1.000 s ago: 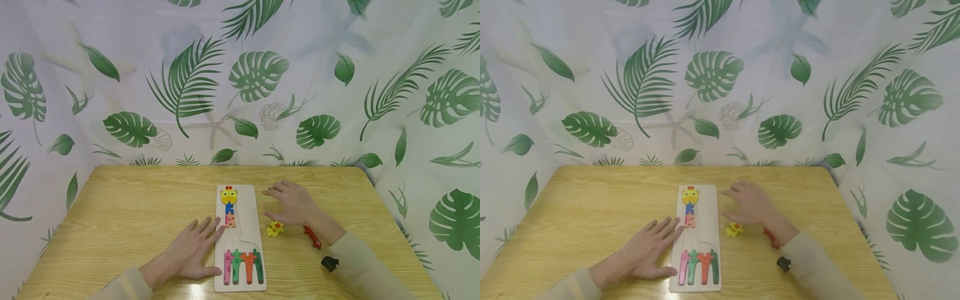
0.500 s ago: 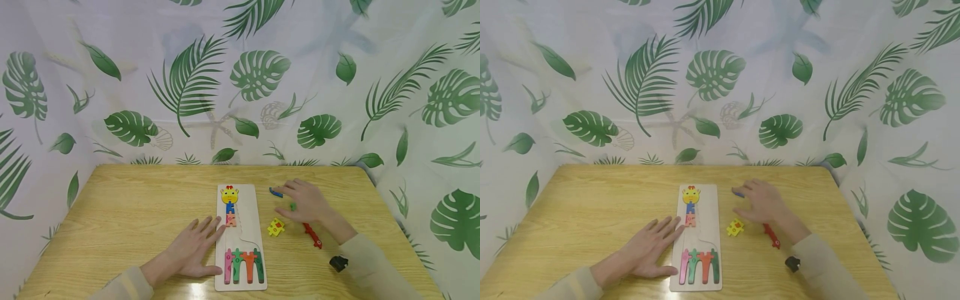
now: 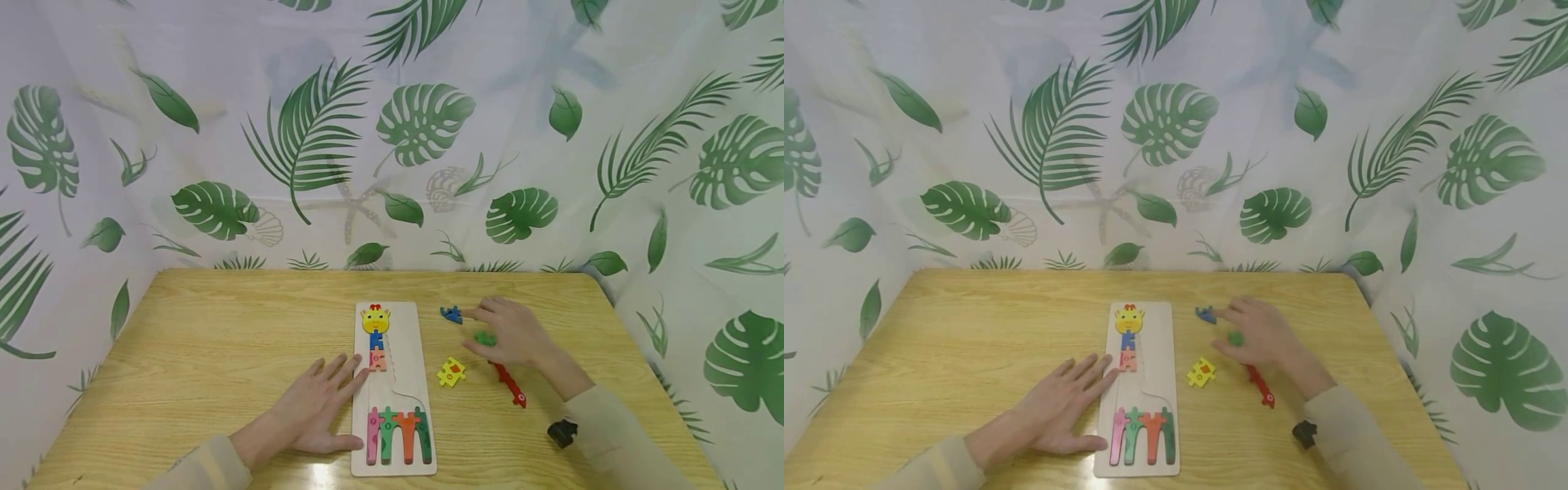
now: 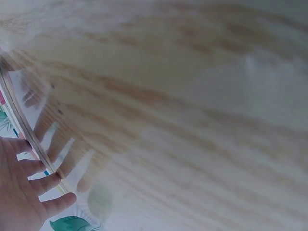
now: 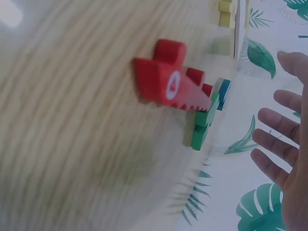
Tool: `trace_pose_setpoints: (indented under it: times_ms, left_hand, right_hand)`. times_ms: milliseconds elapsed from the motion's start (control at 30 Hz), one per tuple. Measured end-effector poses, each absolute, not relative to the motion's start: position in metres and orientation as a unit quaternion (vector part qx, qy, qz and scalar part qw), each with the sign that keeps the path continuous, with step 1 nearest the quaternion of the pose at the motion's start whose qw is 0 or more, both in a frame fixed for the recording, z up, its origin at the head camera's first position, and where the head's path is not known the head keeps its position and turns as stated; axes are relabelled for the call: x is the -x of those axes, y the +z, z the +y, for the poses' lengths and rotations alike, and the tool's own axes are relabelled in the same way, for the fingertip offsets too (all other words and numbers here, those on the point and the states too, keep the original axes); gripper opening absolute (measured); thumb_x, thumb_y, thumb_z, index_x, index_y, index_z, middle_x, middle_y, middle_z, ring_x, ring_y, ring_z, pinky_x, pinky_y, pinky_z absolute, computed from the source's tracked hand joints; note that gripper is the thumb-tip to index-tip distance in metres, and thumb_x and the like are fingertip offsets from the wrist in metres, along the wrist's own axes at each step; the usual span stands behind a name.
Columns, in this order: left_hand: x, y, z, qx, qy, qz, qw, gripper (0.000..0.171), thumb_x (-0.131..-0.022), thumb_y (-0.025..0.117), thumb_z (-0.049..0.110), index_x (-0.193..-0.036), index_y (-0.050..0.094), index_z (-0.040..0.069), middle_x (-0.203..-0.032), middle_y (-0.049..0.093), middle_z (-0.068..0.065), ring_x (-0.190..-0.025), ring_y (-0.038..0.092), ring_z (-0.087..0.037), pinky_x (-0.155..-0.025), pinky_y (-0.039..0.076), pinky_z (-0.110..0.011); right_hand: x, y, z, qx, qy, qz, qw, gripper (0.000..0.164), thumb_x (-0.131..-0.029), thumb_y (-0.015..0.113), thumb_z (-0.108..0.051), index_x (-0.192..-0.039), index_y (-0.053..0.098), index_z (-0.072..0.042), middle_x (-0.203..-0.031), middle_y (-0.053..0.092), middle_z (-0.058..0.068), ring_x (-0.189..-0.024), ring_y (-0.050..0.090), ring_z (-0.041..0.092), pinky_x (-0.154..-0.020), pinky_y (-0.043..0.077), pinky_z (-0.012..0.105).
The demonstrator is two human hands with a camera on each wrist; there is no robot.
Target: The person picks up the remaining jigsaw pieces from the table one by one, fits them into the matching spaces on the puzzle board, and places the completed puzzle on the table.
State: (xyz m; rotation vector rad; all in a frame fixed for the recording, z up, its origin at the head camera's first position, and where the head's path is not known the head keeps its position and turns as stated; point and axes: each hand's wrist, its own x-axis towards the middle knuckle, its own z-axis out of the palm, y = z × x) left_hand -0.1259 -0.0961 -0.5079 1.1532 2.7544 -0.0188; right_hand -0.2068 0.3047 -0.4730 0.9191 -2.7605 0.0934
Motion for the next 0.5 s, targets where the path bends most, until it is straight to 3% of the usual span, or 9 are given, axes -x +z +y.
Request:
trace_pose_setpoints:
  times_ms: [333,500]
  left_hand:
    - [0.126,-0.507,-0.096,-0.383,-0.006,0.921,0.078,0.109,-0.089,0.037,0.092,-0.168,0.028,0.017,-0.176,0.028,-0.012,-0.160,0.036,-0.036,-0.125,0.040,-0.057]
    - [0.126,-0.507,-0.095,-0.383,-0.007,0.920,0.080,0.110,-0.089,0.038,0.092,-0.169,0.027,0.017,-0.176,0.027,-0.011,-0.161,0.034,-0.036,-0.125,0.040,-0.057]
  right_hand:
    - [0.211,-0.482,0.316,-0.300,0.024,-0.950,0.084,0.048,-0.092,0.074,-0.052,-0.126,0.076,-0.019,-0.109,0.073,0.003,-0.092,0.068,0.022,-0.073,0.059,0.038]
    - [0.213,-0.487,0.321,-0.293,0.019,-0.954,0.058,0.048,-0.091,0.075,-0.052,-0.126,0.077,-0.020,-0.107,0.071,0.002,-0.086,0.063,0.015,-0.066,0.051,0.030]
